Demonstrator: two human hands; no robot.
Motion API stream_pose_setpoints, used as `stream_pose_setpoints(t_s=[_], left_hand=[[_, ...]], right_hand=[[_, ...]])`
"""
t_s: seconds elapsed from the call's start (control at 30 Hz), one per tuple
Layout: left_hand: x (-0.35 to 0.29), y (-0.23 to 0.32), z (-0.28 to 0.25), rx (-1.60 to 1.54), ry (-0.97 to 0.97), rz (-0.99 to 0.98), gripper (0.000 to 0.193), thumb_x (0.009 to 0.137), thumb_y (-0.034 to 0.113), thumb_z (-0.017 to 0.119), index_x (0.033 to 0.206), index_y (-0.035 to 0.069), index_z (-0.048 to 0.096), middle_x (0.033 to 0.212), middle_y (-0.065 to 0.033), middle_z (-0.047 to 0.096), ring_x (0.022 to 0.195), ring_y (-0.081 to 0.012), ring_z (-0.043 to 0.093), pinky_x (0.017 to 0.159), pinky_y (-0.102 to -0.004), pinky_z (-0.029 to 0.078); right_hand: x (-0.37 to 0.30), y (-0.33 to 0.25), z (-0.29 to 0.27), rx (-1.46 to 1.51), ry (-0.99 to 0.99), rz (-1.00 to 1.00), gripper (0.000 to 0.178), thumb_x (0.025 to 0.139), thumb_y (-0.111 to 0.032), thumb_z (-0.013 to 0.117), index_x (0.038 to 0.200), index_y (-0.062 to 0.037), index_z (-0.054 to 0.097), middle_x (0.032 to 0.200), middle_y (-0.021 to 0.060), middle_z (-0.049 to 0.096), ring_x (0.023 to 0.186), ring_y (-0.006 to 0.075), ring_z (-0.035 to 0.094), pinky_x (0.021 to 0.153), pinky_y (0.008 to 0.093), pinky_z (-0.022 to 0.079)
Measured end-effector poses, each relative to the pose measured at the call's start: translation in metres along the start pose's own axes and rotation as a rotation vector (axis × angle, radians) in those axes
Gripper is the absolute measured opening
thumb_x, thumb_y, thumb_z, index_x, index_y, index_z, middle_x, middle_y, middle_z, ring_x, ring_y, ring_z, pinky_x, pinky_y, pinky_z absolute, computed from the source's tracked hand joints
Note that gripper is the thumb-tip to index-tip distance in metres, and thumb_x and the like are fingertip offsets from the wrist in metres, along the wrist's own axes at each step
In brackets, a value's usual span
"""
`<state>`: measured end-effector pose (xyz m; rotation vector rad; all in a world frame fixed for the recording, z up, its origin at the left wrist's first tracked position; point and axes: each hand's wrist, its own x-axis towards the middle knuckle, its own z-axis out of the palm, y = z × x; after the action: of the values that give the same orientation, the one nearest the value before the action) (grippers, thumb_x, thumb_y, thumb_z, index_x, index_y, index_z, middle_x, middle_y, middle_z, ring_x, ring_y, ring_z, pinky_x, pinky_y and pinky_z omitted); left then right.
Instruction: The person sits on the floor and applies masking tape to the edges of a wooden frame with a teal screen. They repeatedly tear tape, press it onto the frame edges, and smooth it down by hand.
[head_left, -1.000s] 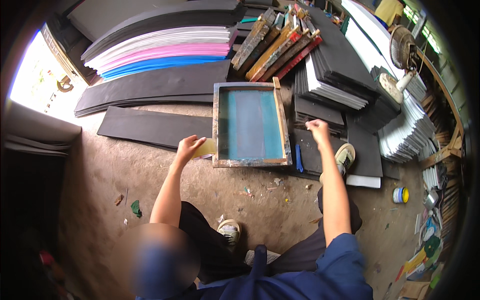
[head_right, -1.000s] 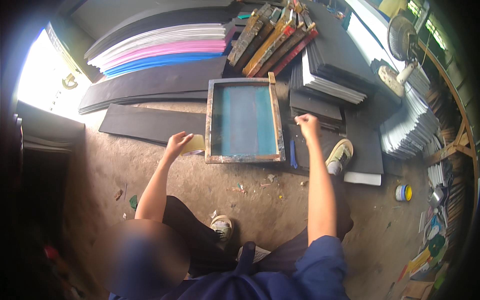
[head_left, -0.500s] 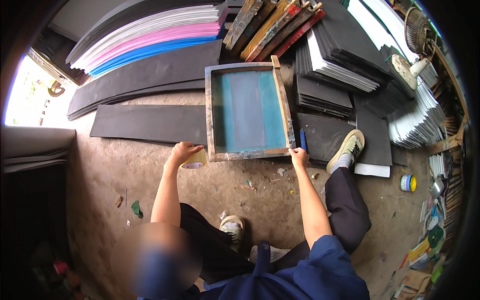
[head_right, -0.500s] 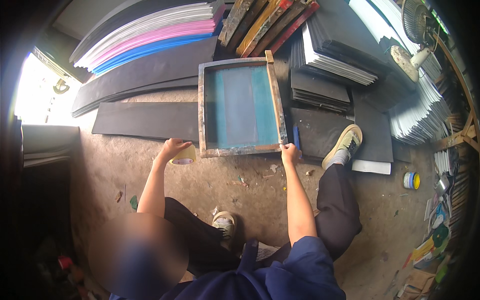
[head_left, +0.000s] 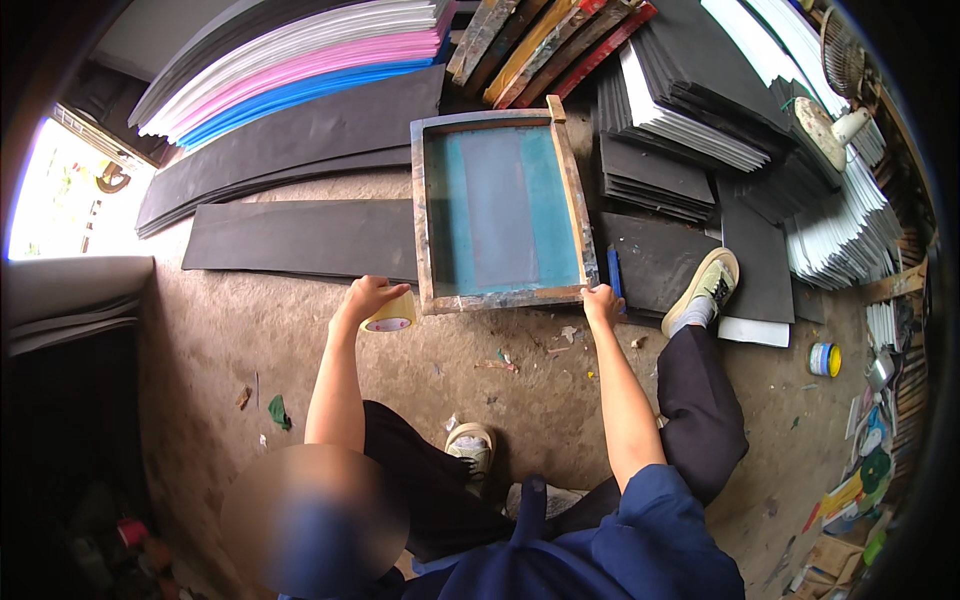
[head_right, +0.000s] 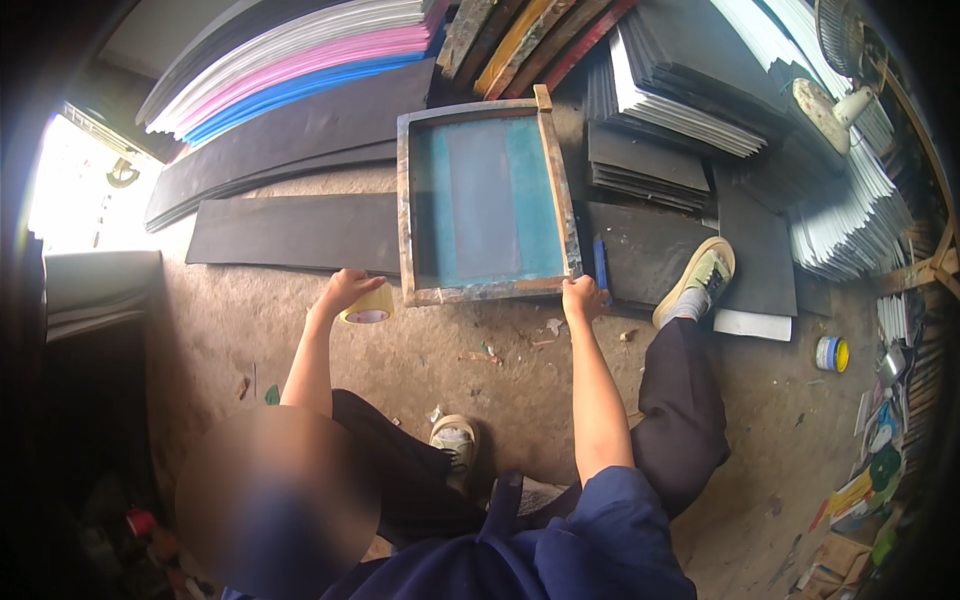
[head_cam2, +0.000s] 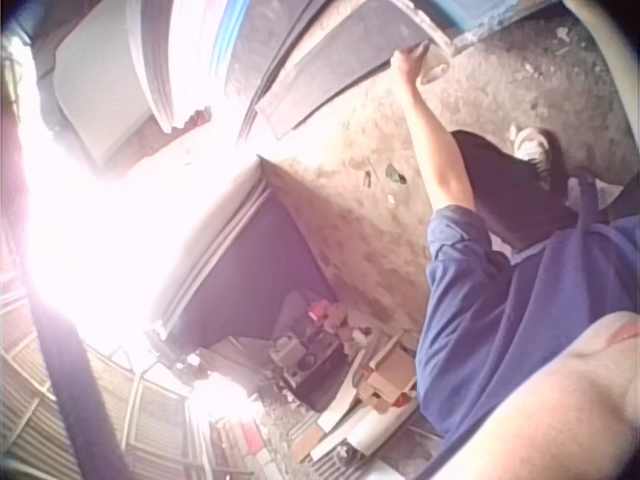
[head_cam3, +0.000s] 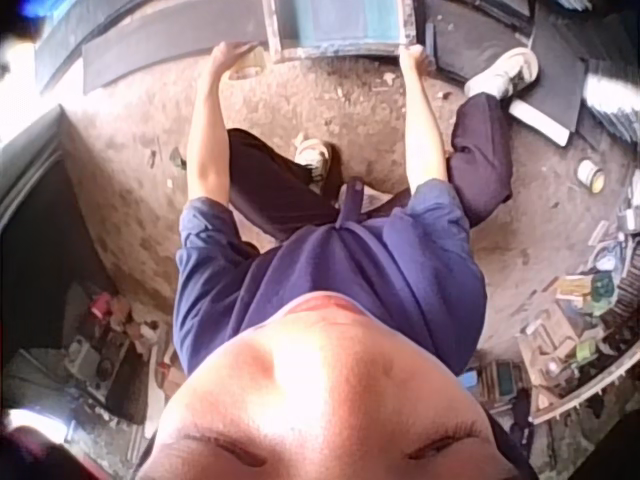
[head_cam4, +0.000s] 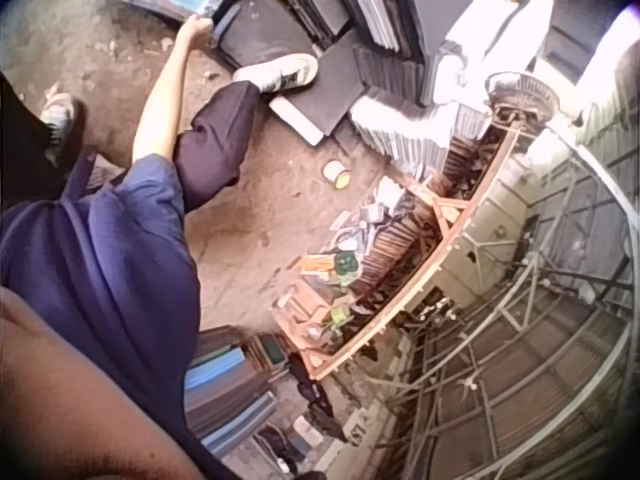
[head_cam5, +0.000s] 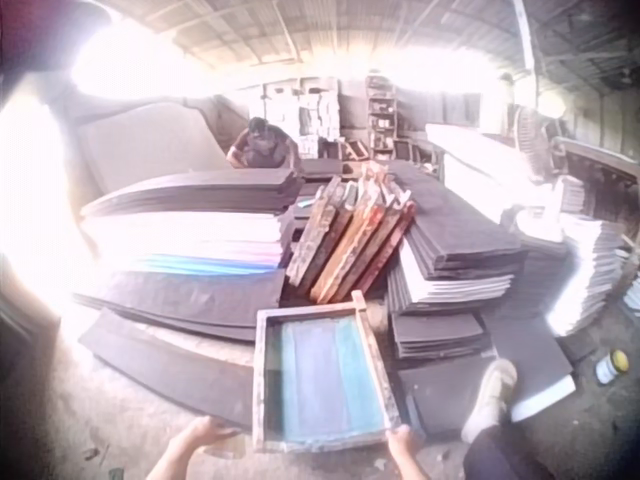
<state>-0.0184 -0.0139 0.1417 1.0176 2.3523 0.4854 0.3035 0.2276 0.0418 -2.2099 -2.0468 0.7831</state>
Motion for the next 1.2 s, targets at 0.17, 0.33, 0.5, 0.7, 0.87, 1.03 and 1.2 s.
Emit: stream_pose_setpoints(t_s=[0.17, 0.33, 0.5, 0.7, 0.87, 1.03, 1.2], left_hand=[[-0.002, -0.007, 0.0, 0.006, 0.004, 0.013, 0.057, 0.072, 0.054, 0.066, 0.079, -0.002, 0.066, 0.072, -0.0206, 0.064, 0.071, -0.0312, 0.065, 0.064, -0.0386, 0.049], [-0.001, -0.01, 0.007, 0.133, -0.039, -0.012, 0.058, 0.072, 0.058, 0.063, 0.08, 0.001, 0.068, 0.074, -0.0195, 0.065, 0.075, -0.0318, 0.064, 0.068, -0.0392, 0.049], [0.003, -0.012, 0.021, 0.213, -0.071, -0.081, 0.058, 0.07, 0.063, 0.062, 0.085, 0.007, 0.07, 0.082, -0.0153, 0.067, 0.084, -0.0285, 0.064, 0.079, -0.0398, 0.047], [0.019, -0.032, 0.042, 0.321, -0.073, -0.104, 0.056, 0.069, 0.063, 0.062, 0.084, 0.01, 0.07, 0.084, -0.0107, 0.068, 0.088, -0.0254, 0.063, 0.089, -0.0448, 0.037], [0.028, -0.03, 0.062, 0.434, -0.011, -0.109, 0.054, 0.069, 0.06, 0.064, 0.077, 0.007, 0.068, 0.078, -0.0122, 0.067, 0.079, -0.0251, 0.066, 0.087, -0.0413, 0.037], [0.03, -0.021, 0.073, 0.466, 0.041, -0.091, 0.049, 0.071, 0.056, 0.065, 0.079, 0.007, 0.068, 0.074, -0.0098, 0.066, 0.076, -0.0239, 0.065, 0.085, -0.0391, 0.037], [0.024, -0.029, 0.073, 0.488, 0.024, -0.116, 0.047, 0.072, 0.055, 0.064, 0.08, 0.008, 0.068, 0.075, -0.008, 0.066, 0.075, -0.0207, 0.064, 0.083, -0.037, 0.036]], right_hand=[[-0.003, -0.006, 0.001, -0.073, 0.0, 0.002, 0.031, 0.077, -0.038, 0.064, 0.091, -0.0105, 0.066, 0.102, 0.0089, 0.065, 0.109, 0.0316, 0.051, 0.094, 0.0585, 0.031], [0.003, -0.01, -0.016, -0.166, -0.089, -0.173, 0.031, 0.078, -0.034, 0.065, 0.093, -0.0067, 0.067, 0.099, 0.0133, 0.066, 0.094, 0.0334, 0.062, 0.083, 0.0464, 0.047], [0.006, 0.001, -0.034, -0.378, -0.121, -0.194, 0.053, 0.079, -0.054, 0.058, 0.093, -0.0037, 0.066, 0.099, 0.0167, 0.065, 0.094, 0.0326, 0.062, 0.077, 0.0432, 0.05], [-0.021, 0.0, -0.022, -0.345, 0.068, -0.241, 0.046, 0.081, -0.045, 0.06, 0.093, -0.0013, 0.059, 0.095, 0.0181, 0.064, 0.089, 0.0342, 0.062, 0.074, 0.0438, 0.049], [-0.067, -0.037, 0.036, -0.168, 0.267, -0.624, 0.028, 0.081, -0.023, 0.06, 0.096, -0.0028, 0.046, 0.085, 0.0137, 0.057, 0.079, 0.0286, 0.057, 0.069, 0.0429, 0.044], [-0.131, -0.088, 0.098, -0.179, 0.295, -1.178, 0.052, 0.085, -0.006, 0.047, 0.134, -0.0002, 0.031, 0.098, 0.0164, 0.059, 0.087, 0.0243, 0.056, 0.077, 0.0429, 0.042], [-0.171, -0.116, 0.123, -0.419, -0.201, -1.135, 0.077, 0.077, -0.002, 0.051, 0.143, -0.0004, 0.011, 0.074, 0.0142, 0.064, 0.079, 0.028, 0.061, 0.087, 0.0516, 0.035]])
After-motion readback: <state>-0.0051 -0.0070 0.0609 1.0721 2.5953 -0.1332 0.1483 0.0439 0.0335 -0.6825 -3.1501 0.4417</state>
